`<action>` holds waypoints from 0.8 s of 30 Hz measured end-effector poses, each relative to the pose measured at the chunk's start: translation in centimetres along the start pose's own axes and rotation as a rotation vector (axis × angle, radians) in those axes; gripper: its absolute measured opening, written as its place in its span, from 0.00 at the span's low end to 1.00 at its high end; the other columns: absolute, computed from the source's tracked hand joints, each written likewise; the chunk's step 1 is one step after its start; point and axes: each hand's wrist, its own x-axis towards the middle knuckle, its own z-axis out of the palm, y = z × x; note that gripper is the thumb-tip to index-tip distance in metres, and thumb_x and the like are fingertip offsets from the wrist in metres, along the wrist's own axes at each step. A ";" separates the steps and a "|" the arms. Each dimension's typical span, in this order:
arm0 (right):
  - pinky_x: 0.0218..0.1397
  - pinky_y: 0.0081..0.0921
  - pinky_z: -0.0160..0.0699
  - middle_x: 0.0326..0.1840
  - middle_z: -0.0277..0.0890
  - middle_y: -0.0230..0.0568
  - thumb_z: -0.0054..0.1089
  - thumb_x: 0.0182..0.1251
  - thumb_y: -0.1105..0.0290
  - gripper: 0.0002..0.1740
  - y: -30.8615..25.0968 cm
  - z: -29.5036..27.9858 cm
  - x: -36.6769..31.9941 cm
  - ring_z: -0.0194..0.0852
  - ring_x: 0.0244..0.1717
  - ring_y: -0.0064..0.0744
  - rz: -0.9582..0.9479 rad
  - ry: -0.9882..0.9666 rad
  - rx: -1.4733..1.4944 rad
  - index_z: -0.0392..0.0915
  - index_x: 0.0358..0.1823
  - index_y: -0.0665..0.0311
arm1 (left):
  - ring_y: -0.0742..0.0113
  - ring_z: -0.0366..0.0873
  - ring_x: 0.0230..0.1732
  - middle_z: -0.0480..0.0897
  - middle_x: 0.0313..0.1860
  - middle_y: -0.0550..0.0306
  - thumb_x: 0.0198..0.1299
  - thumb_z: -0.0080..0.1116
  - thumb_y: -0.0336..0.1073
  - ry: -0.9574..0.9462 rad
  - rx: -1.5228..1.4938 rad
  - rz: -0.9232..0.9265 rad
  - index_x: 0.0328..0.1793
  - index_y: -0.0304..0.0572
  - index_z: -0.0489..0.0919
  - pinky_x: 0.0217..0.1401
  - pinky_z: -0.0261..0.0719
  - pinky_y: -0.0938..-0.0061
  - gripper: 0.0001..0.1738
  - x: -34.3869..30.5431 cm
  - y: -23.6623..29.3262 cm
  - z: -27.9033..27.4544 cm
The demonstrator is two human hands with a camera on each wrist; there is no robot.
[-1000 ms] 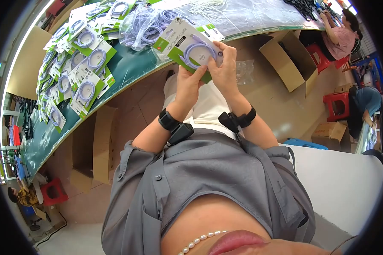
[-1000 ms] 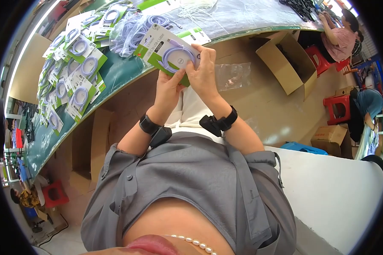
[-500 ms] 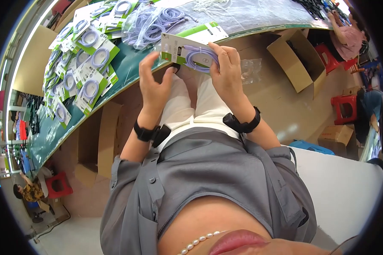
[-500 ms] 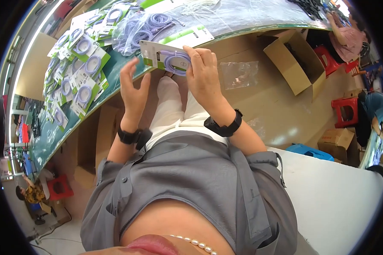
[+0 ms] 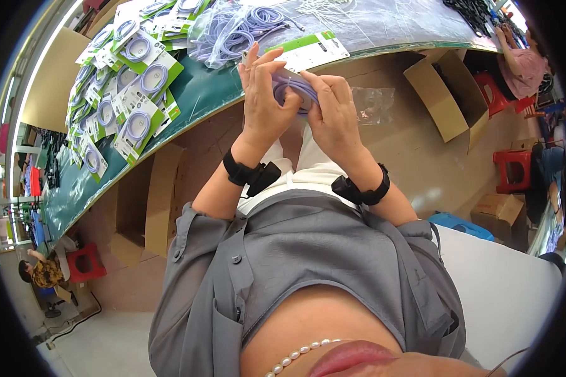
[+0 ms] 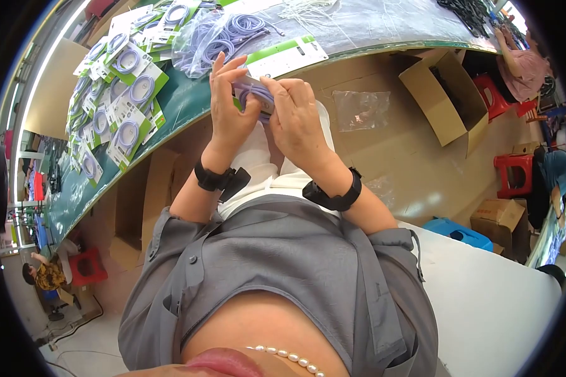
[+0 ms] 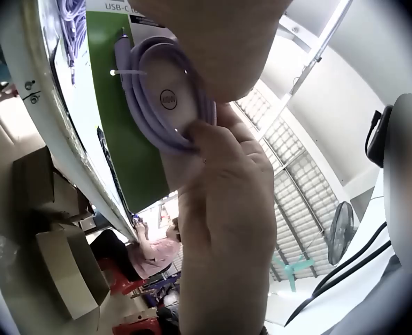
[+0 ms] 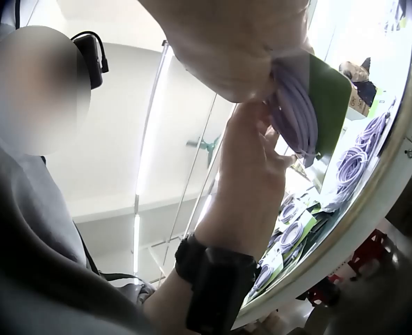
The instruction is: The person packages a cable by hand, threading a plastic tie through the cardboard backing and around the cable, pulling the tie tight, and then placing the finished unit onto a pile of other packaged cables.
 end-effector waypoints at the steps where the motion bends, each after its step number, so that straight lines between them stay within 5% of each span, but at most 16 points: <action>1: 0.51 0.34 0.69 0.46 0.69 0.47 0.54 0.49 0.87 0.27 0.3 0.0 0.2 0.69 0.48 0.45 0.007 -0.006 0.013 0.72 0.55 0.66 | 0.43 0.52 0.73 0.68 0.64 0.52 0.44 0.57 0.30 -0.003 -0.006 0.000 0.60 0.42 0.67 0.71 0.39 0.41 0.31 0.1 -0.2 0.3; 6: 0.55 0.29 0.69 0.50 0.69 0.45 0.53 0.55 0.85 0.26 4.5 2.2 0.4 0.69 0.52 0.38 0.275 0.037 0.158 0.69 0.58 0.67 | 0.46 0.54 0.72 0.69 0.62 0.48 0.47 0.59 0.29 0.012 0.134 -0.083 0.63 0.38 0.64 0.73 0.45 0.47 0.34 1.8 -0.2 0.2; 9: 0.59 0.24 0.68 0.55 0.66 0.41 0.54 0.62 0.81 0.25 6.0 2.3 1.2 0.67 0.55 0.29 0.650 0.262 0.873 0.63 0.61 0.68 | 0.49 0.59 0.71 0.70 0.61 0.48 0.51 0.60 0.28 0.160 0.026 -0.016 0.64 0.37 0.62 0.71 0.54 0.53 0.33 1.9 0.6 -0.7; 12: 0.60 0.22 0.66 0.57 0.64 0.40 0.55 0.64 0.79 0.26 5.0 2.5 1.7 0.65 0.57 0.26 0.651 0.289 1.055 0.60 0.63 0.68 | 0.58 0.69 0.63 0.71 0.59 0.49 0.59 0.58 0.29 -0.048 -1.035 -0.762 0.65 0.36 0.62 0.58 0.73 0.66 0.29 -0.2 0.7 0.8; 13: 0.61 0.22 0.66 0.58 0.63 0.39 0.55 0.65 0.78 0.26 4.5 2.6 1.9 0.64 0.57 0.24 0.644 0.299 1.150 0.59 0.64 0.68 | 0.58 0.69 0.63 0.71 0.59 0.49 0.59 0.58 0.29 -0.043 -1.038 -0.768 0.65 0.36 0.62 0.58 0.73 0.66 0.29 -0.4 0.5 1.4; 16: 0.61 0.22 0.66 0.58 0.64 0.40 0.57 0.64 0.77 0.27 3.5 3.1 1.8 0.64 0.57 0.25 0.652 0.271 1.106 0.60 0.63 0.68 | 0.65 0.76 0.54 0.72 0.58 0.52 0.63 0.56 0.30 -0.165 -1.123 -0.947 0.65 0.37 0.61 0.43 0.82 0.72 0.26 -1.1 -0.4 2.8; 21: 0.60 0.22 0.67 0.59 0.64 0.41 0.61 0.61 0.76 0.30 4.2 2.2 1.4 0.65 0.57 0.27 0.729 0.074 0.783 0.60 0.64 0.67 | 0.63 0.78 0.51 0.73 0.57 0.51 0.62 0.56 0.29 -0.095 -1.321 -0.925 0.66 0.39 0.60 0.40 0.85 0.68 0.27 -0.4 -1.0 2.7; 24: 0.56 0.21 0.68 0.55 0.68 0.40 0.62 0.61 0.73 0.25 6.1 2.7 1.5 0.67 0.53 0.26 0.605 -0.076 0.730 0.66 0.59 0.66 | 0.60 0.77 0.54 0.73 0.58 0.51 0.63 0.53 0.28 -0.090 -1.305 -1.074 0.66 0.43 0.60 0.43 0.86 0.63 0.26 -1.7 -1.3 1.9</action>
